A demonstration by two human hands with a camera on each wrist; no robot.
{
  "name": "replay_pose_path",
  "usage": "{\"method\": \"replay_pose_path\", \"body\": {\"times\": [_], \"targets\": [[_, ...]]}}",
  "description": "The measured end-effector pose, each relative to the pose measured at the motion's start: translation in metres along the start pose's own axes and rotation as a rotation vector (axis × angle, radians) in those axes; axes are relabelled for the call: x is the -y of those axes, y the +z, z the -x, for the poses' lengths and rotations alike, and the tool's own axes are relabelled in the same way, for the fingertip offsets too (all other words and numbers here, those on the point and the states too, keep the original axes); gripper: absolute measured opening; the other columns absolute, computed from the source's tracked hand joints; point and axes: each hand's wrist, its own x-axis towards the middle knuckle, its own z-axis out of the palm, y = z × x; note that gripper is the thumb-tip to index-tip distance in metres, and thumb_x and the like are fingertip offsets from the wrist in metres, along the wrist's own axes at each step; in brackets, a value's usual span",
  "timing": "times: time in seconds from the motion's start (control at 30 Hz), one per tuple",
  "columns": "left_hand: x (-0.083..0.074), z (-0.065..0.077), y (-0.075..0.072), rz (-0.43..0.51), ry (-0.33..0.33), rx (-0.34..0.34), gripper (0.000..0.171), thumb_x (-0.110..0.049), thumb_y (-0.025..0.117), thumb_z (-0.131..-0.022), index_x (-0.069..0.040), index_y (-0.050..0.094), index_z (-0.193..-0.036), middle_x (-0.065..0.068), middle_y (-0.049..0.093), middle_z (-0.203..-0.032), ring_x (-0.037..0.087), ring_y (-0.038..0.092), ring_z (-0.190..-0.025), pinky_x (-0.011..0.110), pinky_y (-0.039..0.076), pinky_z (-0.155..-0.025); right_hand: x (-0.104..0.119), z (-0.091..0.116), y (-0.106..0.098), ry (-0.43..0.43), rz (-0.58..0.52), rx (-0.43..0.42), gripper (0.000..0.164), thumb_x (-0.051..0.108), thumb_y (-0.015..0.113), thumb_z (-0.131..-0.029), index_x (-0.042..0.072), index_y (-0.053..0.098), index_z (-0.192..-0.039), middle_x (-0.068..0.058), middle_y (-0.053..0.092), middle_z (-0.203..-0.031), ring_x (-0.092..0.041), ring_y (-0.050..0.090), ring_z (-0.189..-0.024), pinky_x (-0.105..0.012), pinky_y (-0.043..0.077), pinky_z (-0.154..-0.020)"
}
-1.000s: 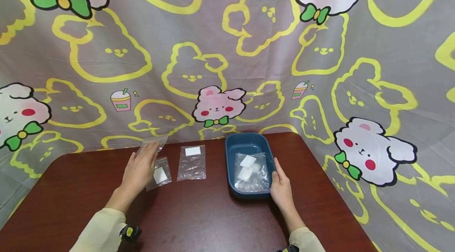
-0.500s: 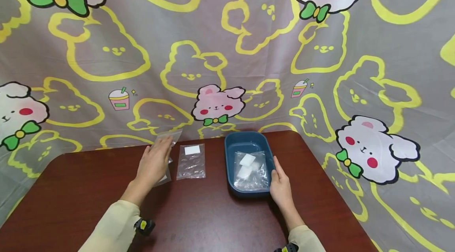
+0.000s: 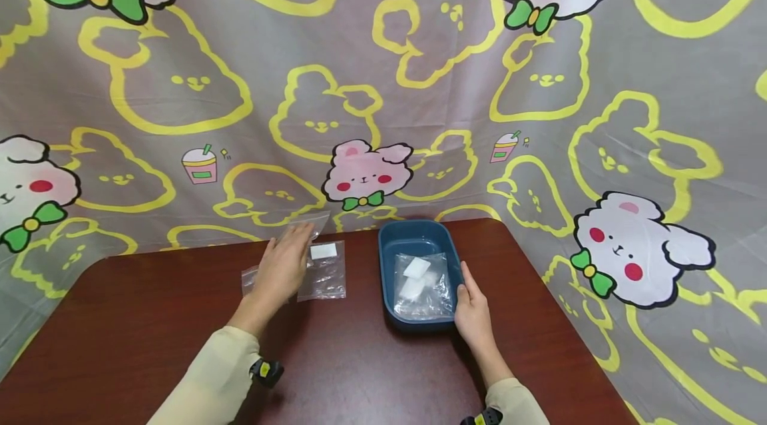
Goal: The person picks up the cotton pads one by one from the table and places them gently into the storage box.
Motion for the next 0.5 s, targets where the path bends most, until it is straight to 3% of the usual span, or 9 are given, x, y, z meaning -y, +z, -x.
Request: {"method": "replay_pose_path", "body": {"times": [0.5], "targets": [[-0.036,-0.009,0.018,-0.021,0.049,0.013,0.043,-0.019,0.042,-0.108,-0.010,0.047,-0.150,0.008,0.044,-0.155,0.034,0.040,-0.142,0.061,0.024,-0.116,0.000,0.000,-0.001,0.011,-0.006,0.008,0.051,0.007,0.037,-0.108,0.012,0.031,-0.159,-0.010,0.029,-0.162,-0.028,0.023,-0.149,-0.049,0.020,-0.120]]}}
